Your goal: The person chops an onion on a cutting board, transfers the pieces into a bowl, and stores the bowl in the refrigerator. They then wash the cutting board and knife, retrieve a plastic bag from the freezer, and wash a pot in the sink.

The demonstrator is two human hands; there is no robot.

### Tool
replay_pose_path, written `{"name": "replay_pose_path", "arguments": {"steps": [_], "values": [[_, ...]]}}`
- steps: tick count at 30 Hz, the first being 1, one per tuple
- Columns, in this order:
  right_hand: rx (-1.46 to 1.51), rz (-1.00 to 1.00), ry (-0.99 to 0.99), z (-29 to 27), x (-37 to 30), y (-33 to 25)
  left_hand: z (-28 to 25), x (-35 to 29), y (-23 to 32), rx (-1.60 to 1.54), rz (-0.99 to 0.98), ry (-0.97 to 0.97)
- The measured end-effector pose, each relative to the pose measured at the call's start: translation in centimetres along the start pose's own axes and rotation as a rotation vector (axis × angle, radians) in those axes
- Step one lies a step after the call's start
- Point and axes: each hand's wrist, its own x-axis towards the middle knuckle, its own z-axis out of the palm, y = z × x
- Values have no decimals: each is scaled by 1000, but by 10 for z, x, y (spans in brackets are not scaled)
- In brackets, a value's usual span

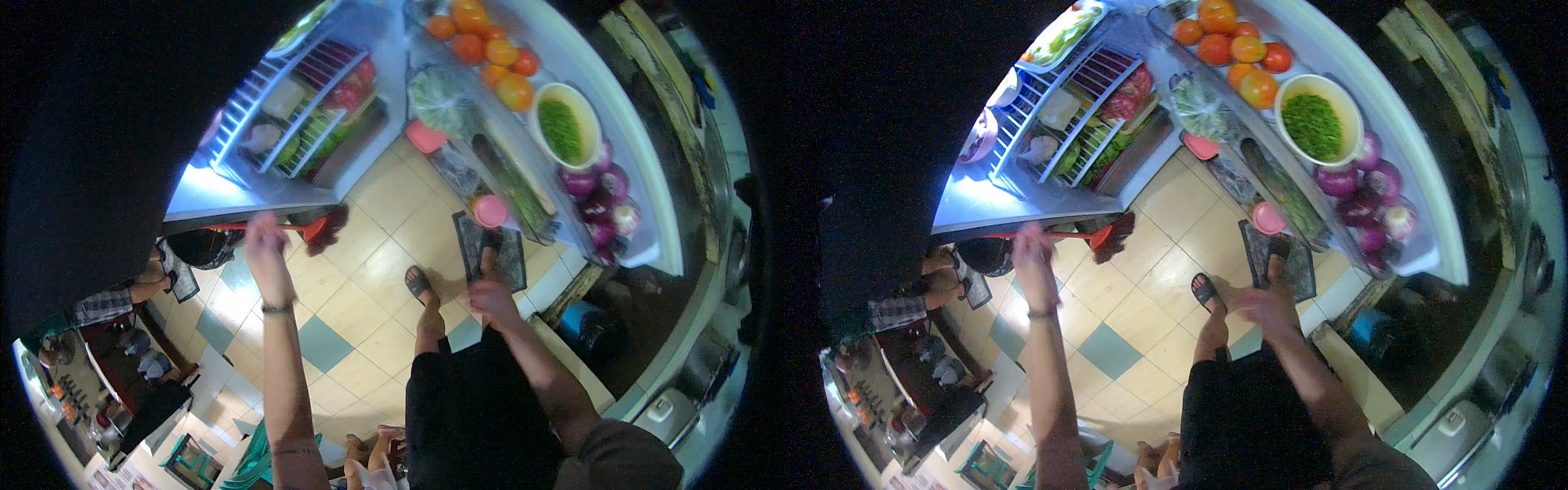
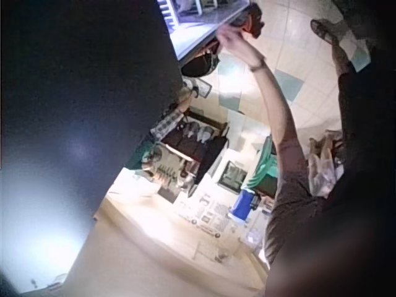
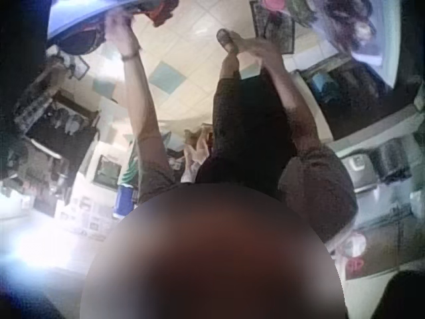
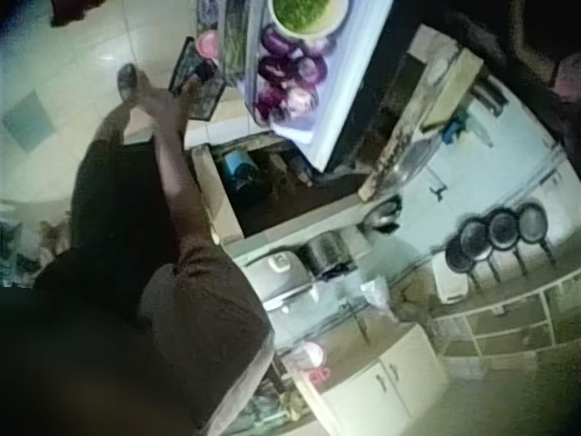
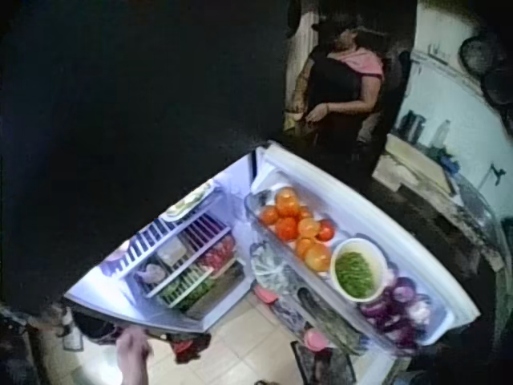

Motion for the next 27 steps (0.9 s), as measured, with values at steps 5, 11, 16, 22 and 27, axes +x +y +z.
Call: {"name": "replay_pose_path", "arguments": {"steps": [5,11,16,22,27], "values": [[137,-597,871,-222,-94,14,5,-129,31,7,-218,-151],[-161,-470,592,-276,-73,61,61,-188,127,-77,-90,-310],[-284,-563,345,-212,-118,60,135,-203,212,-18,114,-474],[-190,-568,206,-233,-189,16,168,-243,300,465,707,-178],[57,-200,375,-342,-186,2,238,-258,299,374,520,-348]]}}
